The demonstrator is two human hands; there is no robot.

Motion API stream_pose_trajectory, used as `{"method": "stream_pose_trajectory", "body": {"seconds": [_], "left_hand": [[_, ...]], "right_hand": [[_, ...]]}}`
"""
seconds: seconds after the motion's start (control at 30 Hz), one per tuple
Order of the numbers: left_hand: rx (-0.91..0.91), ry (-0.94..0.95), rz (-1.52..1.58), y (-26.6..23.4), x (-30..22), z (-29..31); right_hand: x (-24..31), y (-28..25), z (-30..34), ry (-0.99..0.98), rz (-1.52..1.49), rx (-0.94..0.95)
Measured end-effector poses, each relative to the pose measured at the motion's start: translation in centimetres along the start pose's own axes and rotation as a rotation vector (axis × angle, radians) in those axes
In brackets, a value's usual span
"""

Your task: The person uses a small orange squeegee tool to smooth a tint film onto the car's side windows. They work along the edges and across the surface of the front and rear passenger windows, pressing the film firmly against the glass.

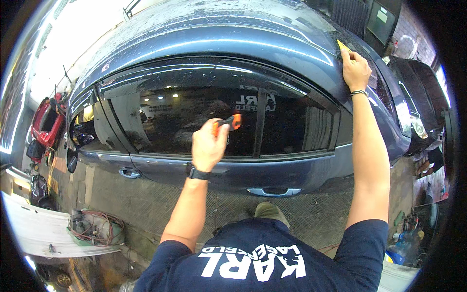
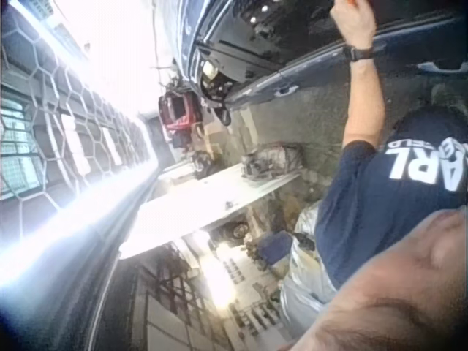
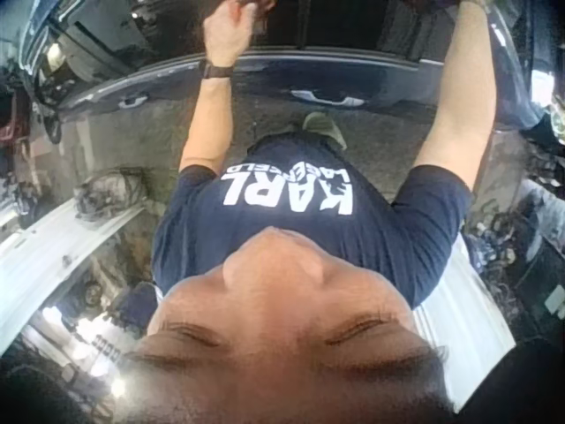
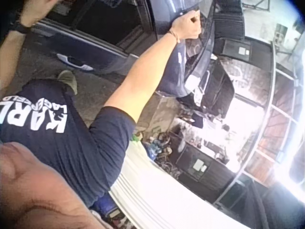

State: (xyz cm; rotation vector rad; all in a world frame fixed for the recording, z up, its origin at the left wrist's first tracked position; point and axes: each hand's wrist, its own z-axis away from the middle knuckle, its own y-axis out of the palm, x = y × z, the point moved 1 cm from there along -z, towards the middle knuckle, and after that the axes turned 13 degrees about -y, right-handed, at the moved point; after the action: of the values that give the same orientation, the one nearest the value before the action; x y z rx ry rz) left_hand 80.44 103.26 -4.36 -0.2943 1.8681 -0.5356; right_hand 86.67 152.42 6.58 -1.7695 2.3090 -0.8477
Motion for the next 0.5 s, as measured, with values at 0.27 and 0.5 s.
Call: {"method": "stream_pose_trajectory", "body": {"seconds": [0.27, 0.5], "left_hand": [[0.007, -0.006, -0.048, -0.3, 1.2, -0.7], [0.093, -0.038, 0.037, 2.2, -1.6, -1.0]], "right_hand": [[0.4, -0.5, 0.0, 0.006, -0.003, -0.002], [0.3, -0.7, 0.1, -0.002, 0.023, 0.008]]}}
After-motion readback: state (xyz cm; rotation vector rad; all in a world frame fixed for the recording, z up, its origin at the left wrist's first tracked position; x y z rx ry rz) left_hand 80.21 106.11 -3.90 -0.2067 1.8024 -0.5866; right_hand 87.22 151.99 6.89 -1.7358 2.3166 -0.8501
